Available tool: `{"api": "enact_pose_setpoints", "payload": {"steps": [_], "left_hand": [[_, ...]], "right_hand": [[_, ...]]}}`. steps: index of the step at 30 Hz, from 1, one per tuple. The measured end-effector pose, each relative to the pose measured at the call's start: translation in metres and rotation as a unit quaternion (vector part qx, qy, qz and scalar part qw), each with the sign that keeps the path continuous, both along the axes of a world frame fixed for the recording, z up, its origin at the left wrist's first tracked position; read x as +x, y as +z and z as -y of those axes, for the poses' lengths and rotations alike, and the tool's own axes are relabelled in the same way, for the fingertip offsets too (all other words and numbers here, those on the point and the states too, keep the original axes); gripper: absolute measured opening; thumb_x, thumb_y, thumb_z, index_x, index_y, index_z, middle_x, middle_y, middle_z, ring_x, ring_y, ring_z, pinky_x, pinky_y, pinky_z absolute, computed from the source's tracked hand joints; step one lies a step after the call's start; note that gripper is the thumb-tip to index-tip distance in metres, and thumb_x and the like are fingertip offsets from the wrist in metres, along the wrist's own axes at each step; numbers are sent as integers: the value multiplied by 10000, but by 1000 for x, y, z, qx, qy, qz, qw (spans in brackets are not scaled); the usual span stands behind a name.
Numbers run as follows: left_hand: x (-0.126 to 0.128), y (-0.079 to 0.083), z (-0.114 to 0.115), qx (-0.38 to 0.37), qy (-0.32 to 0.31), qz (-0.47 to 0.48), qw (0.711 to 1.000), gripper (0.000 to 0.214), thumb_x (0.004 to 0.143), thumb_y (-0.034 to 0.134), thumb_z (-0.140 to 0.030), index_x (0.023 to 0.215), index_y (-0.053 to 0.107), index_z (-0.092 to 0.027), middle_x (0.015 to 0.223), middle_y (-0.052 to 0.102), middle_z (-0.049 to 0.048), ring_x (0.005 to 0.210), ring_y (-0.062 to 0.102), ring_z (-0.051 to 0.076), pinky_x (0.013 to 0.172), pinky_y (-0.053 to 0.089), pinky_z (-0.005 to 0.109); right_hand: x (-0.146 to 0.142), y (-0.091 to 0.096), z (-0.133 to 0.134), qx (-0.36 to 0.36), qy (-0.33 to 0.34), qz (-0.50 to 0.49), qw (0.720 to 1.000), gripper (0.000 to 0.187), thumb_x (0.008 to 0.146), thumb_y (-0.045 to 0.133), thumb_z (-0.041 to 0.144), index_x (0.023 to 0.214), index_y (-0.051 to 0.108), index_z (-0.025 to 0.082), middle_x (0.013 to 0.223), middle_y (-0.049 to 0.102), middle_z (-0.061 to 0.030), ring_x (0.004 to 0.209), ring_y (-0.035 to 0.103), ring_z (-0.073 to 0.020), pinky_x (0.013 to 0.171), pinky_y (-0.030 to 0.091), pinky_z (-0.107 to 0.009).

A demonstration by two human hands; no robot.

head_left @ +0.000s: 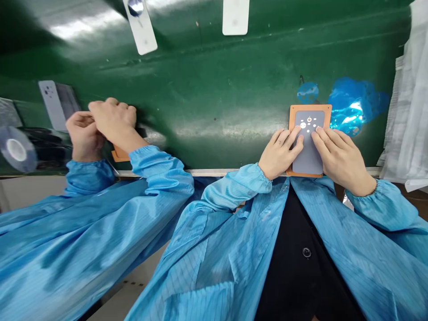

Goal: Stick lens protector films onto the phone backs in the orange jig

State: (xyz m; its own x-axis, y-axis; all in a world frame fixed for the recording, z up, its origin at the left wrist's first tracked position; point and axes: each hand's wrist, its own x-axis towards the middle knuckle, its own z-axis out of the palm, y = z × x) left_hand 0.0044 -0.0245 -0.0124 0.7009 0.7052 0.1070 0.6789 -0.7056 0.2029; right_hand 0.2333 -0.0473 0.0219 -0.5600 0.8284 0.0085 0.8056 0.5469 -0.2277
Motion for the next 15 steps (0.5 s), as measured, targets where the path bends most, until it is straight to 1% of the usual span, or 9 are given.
{"api": "enact_pose_setpoints", "payload": {"steps": [4,8,12,15], "left_hand": [[0,4,2,-34,8,-5,999,402,1065,367,-157,1433,526,-113,1590,478,231,1382,521,330,1151,437,557],[2,2,0,-62,16,15,998,388,1059,368,-163,1417,513,-127,1595,473,228,1384,512,322,1140,442,549],[7,-1,0,-65,23,35,997,374,1056,368,-169,1400,509,-138,1611,454,219,1408,482,322,1144,428,548],[9,-2,0,-66,26,39,997,393,1048,362,-154,1410,512,-125,1619,439,219,1415,467,327,1150,417,544]], "right_hand": [[-1,1,0,-30,-7,-25,999,637,1006,401,117,1636,315,77,1614,447,-218,1487,446,-387,1186,408,-600],[0,3,-2,-51,-13,-32,998,645,1014,403,140,1649,294,99,1627,432,-207,1505,419,-397,1207,369,-620],[0,4,-9,-74,-20,-46,996,653,1014,434,169,1654,302,167,1650,416,-155,1531,383,-384,1252,301,-612],[-1,3,-10,-73,-24,-52,996,642,1017,416,170,1650,314,198,1648,427,-133,1536,380,-369,1255,302,-604]]}}
